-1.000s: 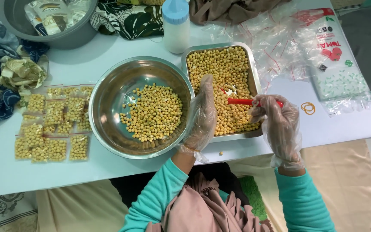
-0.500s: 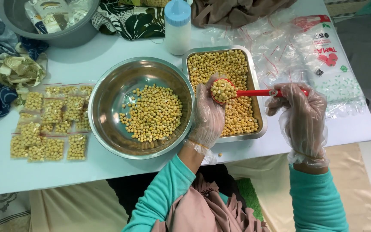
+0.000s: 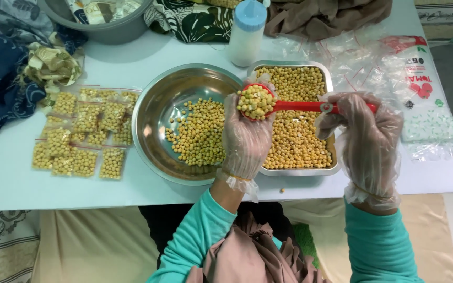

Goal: The person is seasoning nuts by scooping them into a bowl, adding liquid from a squeeze bottle, and mixing them thoroughly by hand.

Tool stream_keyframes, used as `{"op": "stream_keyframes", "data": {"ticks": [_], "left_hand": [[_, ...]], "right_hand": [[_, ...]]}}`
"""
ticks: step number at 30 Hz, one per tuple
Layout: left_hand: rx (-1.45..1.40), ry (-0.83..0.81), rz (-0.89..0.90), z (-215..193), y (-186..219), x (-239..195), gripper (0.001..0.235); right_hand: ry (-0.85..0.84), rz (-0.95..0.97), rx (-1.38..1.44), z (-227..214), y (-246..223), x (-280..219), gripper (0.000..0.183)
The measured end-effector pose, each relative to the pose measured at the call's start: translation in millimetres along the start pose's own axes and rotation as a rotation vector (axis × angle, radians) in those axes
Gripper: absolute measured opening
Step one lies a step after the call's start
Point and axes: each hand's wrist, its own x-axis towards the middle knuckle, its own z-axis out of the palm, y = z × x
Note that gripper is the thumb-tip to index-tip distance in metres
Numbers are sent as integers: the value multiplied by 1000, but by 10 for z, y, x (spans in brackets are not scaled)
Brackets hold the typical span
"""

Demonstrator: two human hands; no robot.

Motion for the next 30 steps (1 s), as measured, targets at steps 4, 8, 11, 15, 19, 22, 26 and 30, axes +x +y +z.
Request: {"op": "stream_keyframes", "data": {"ticks": [4, 8, 11, 15, 19, 22, 26, 30], "left_hand": [[162, 217, 171, 37, 417, -27, 40], [376, 273, 291, 64, 812, -100, 38], [1064, 242, 318, 539, 931, -532, 73], [1710, 191, 312, 633, 1116, -678, 87], [1775, 112, 375, 591, 1111, -638, 90], [1805, 38, 390, 575, 1003, -644, 79], [1851, -89, 421, 538, 794, -679, 63], [1710, -277, 208, 638, 369, -866, 71]], "right_hand": [[-95, -55, -9, 322, 136, -35, 28], [-198, -88, -215, 642, 133, -99, 33], [-373, -289, -354, 744, 214, -169, 33], [-502, -592, -509, 668, 532, -215, 19], [-406, -837, -660, 533, 565, -258, 23], [-343, -775, -662, 263, 475, -285, 24], [-214, -727, -779, -229, 330, -224, 24], [-127, -731, -1070, -526, 211, -272, 29]]}}
